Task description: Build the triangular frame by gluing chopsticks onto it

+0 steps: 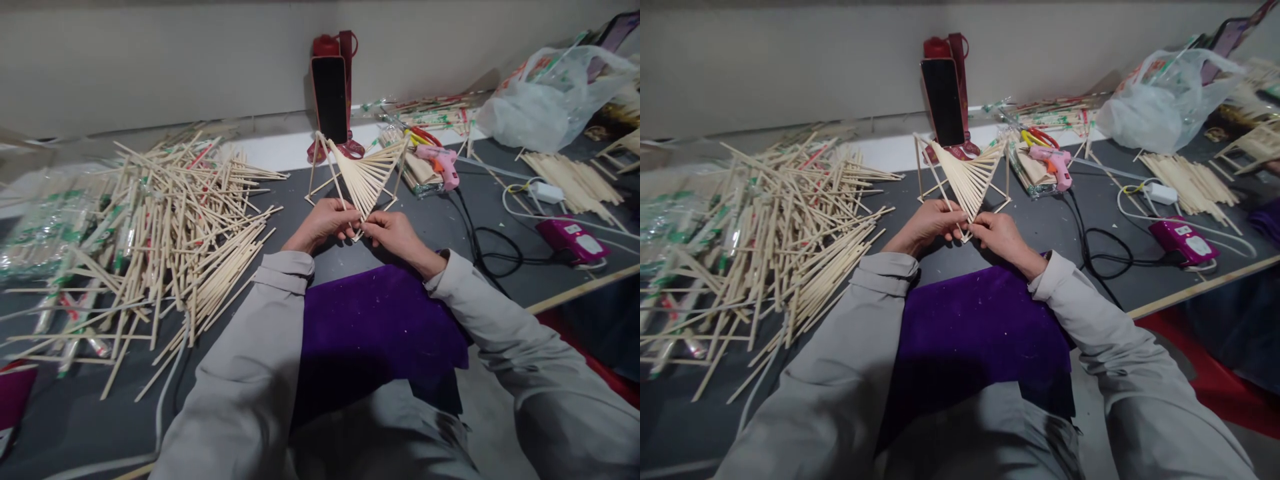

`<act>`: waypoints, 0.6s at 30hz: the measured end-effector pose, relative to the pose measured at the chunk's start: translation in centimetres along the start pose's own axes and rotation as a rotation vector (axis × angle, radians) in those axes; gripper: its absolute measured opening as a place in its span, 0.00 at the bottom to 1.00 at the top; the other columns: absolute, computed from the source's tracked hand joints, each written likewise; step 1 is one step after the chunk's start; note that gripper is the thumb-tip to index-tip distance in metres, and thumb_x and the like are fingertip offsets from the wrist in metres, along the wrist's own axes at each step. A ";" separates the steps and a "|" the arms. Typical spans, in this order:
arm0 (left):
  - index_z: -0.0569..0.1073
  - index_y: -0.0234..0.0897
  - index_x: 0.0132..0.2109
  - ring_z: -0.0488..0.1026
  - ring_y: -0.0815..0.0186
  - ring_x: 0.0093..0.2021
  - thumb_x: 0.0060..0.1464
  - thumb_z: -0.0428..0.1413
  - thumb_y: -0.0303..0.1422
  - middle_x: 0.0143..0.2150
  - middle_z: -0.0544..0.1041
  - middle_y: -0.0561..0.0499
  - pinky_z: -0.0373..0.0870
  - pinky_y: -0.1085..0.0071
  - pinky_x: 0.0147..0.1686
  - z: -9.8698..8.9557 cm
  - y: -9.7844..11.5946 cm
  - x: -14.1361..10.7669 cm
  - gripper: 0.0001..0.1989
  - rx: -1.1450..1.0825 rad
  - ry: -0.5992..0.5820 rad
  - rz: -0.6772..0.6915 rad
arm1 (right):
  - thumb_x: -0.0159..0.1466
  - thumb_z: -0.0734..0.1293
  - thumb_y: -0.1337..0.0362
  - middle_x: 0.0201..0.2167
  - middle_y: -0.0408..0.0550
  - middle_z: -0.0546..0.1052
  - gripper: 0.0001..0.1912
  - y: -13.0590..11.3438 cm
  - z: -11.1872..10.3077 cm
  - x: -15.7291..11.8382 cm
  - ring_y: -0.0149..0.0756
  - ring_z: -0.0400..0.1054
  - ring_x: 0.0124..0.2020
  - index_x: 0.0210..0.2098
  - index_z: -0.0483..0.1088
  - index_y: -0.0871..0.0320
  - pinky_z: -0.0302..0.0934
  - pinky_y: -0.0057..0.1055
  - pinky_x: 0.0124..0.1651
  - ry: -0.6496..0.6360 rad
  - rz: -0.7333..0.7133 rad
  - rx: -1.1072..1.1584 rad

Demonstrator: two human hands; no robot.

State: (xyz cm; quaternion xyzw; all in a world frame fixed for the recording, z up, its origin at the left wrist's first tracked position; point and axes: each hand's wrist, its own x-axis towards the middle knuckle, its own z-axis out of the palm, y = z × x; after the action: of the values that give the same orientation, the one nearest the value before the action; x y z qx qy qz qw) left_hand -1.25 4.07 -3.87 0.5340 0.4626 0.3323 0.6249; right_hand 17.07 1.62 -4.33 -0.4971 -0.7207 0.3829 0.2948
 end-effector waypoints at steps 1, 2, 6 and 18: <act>0.74 0.29 0.33 0.72 0.74 0.19 0.53 0.61 0.30 0.26 0.77 0.48 0.63 0.78 0.18 0.0 0.0 0.0 0.07 0.002 -0.001 0.001 | 0.62 0.65 0.56 0.19 0.42 0.72 0.14 0.0 0.0 0.0 0.26 0.64 0.19 0.31 0.74 0.62 0.55 0.26 0.26 -0.001 0.002 -0.003; 0.74 0.29 0.33 0.72 0.74 0.19 0.53 0.61 0.30 0.26 0.77 0.48 0.63 0.78 0.18 0.0 0.0 -0.1 0.07 0.006 -0.003 0.000 | 0.63 0.65 0.56 0.19 0.42 0.72 0.14 0.0 0.0 0.0 0.26 0.64 0.18 0.30 0.74 0.61 0.55 0.26 0.26 -0.002 0.002 -0.006; 0.76 0.30 0.34 0.69 0.75 0.18 0.51 0.61 0.30 0.25 0.76 0.50 0.59 0.77 0.16 0.0 0.1 -0.2 0.06 0.050 0.021 0.024 | 0.62 0.65 0.57 0.22 0.42 0.73 0.13 0.0 0.1 0.0 0.27 0.65 0.19 0.29 0.72 0.61 0.56 0.26 0.27 -0.003 0.004 0.006; 0.73 0.33 0.32 0.64 0.75 0.17 0.43 0.64 0.30 0.23 0.73 0.55 0.53 0.76 0.15 0.6 1.1 -0.5 0.09 -0.098 0.376 0.169 | 0.61 0.65 0.59 0.24 0.43 0.74 0.11 0.4 0.5 -0.1 0.29 0.66 0.21 0.31 0.73 0.60 0.57 0.27 0.28 -0.033 -0.025 0.015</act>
State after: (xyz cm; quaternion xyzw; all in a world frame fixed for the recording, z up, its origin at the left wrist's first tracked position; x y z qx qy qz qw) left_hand -0.82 3.62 -2.70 0.4686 0.5079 0.4993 0.5226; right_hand 16.93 1.44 -4.88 -0.4797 -0.7286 0.3926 0.2914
